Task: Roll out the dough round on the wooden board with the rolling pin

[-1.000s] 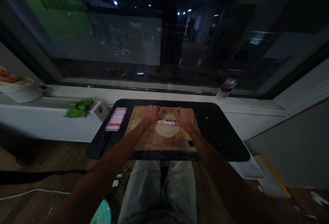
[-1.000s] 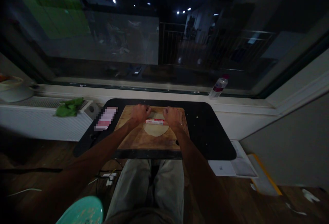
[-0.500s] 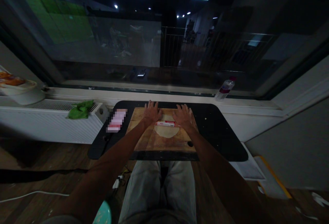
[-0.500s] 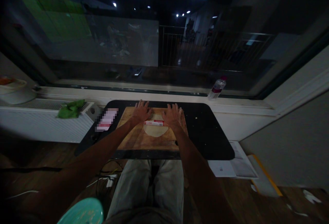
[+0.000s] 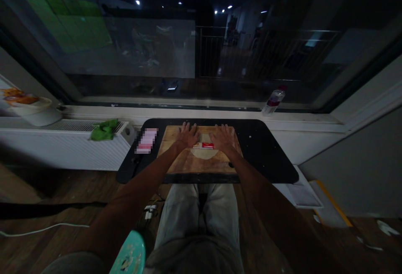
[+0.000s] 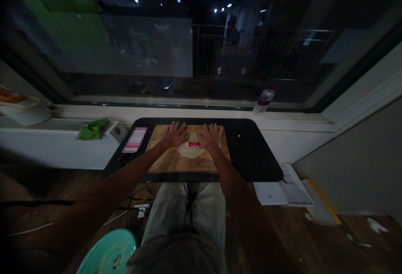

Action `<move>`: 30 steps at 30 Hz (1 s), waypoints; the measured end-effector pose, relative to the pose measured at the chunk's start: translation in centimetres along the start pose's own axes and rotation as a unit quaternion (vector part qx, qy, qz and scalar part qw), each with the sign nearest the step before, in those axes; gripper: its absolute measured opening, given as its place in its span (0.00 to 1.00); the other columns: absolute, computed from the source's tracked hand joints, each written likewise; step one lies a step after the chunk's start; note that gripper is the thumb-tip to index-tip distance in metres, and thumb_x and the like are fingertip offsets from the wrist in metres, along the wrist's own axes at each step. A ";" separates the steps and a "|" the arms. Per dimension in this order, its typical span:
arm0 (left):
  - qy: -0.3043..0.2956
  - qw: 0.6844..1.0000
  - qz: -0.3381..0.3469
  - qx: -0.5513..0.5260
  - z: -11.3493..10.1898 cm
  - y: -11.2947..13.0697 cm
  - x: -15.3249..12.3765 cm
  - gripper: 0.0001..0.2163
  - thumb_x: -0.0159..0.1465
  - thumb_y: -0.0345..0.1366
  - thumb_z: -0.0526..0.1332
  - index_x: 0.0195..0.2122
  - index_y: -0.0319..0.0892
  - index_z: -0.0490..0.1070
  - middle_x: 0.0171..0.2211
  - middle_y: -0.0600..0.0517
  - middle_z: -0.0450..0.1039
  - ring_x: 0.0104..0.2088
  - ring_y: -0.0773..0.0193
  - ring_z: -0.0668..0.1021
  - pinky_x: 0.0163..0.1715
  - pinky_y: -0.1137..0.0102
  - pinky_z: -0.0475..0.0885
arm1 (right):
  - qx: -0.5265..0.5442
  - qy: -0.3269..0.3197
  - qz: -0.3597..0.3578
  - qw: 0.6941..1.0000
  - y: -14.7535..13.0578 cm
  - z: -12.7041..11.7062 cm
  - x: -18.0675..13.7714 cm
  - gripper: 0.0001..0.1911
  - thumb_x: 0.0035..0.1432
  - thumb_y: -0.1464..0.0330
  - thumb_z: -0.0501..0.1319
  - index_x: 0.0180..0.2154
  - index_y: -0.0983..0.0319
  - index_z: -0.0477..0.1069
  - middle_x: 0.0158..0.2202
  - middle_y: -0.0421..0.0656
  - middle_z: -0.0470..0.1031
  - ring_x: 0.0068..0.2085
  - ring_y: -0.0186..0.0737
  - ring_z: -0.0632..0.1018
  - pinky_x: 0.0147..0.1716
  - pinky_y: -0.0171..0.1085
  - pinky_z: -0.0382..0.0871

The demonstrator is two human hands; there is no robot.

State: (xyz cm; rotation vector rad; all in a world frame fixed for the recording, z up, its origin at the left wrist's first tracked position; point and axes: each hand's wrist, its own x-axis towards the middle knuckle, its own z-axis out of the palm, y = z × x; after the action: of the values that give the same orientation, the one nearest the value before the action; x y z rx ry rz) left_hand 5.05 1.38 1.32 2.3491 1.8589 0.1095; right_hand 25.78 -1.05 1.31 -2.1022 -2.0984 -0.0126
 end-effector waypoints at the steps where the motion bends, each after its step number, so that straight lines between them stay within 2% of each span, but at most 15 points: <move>1: 0.003 1.000 0.008 0.004 0.1 0.0 -0.3 0.32 0.81 0.53 0.42 0.82 0.46 0.57 0.82 0.37 0.55 0.82 0.33 0.54 0.76 0.32 0.55 | -0.001 0.001 -0.001 1.000 0.0 -0.1 -0.2 0.37 0.79 0.51 0.50 0.79 0.62 0.61 0.80 0.57 0.62 0.81 0.61 0.58 0.78 0.65 0.42; 6: 0.014 1.000 0.007 0.018 0.1 0.5 -1.7 0.30 0.82 0.50 0.44 0.80 0.45 0.61 0.79 0.35 0.60 0.81 0.35 0.57 0.74 0.33 0.59 | -0.002 -0.007 -0.001 1.000 -0.3 -0.7 -1.5 0.37 0.79 0.50 0.51 0.79 0.60 0.61 0.80 0.57 0.62 0.80 0.61 0.60 0.78 0.64 0.43; 10: 0.018 1.000 0.002 0.023 0.0 0.8 -2.9 0.29 0.81 0.49 0.45 0.79 0.48 0.62 0.78 0.38 0.63 0.79 0.37 0.60 0.74 0.35 0.60 | -0.006 -0.022 0.003 1.000 -0.4 -1.0 -2.5 0.37 0.79 0.49 0.51 0.79 0.60 0.61 0.80 0.57 0.61 0.80 0.61 0.59 0.78 0.64 0.44; 17: 0.009 0.999 0.010 0.050 -0.2 1.1 -5.0 0.28 0.82 0.46 0.46 0.79 0.46 0.62 0.77 0.36 0.63 0.79 0.38 0.61 0.73 0.39 0.61 | -0.019 -0.019 0.000 1.000 -0.9 -2.0 -4.6 0.35 0.79 0.54 0.53 0.79 0.62 0.62 0.79 0.58 0.64 0.77 0.61 0.63 0.76 0.59 0.46; 23: 0.004 0.998 0.018 0.053 -0.7 1.6 -6.8 0.27 0.81 0.43 0.46 0.78 0.44 0.62 0.75 0.35 0.65 0.77 0.41 0.64 0.72 0.42 0.64 | -0.011 -0.026 0.000 1.000 -1.3 -2.7 -6.3 0.32 0.78 0.58 0.53 0.75 0.61 0.67 0.73 0.56 0.72 0.71 0.58 0.71 0.72 0.54 0.57; 30: 0.006 0.998 0.013 0.062 -0.8 1.8 -8.2 0.28 0.81 0.45 0.46 0.79 0.43 0.60 0.77 0.36 0.62 0.79 0.41 0.61 0.72 0.44 0.64 | -0.010 -0.010 -0.005 1.000 -1.5 -3.0 -7.9 0.30 0.79 0.57 0.52 0.72 0.63 0.70 0.70 0.57 0.75 0.69 0.58 0.73 0.69 0.52 0.60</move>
State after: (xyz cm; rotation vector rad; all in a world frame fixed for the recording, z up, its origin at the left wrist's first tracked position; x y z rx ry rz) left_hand 4.73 -6.90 2.66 2.4581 1.8932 0.0124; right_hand 24.60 -9.27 3.42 -2.1121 -2.1279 -0.0135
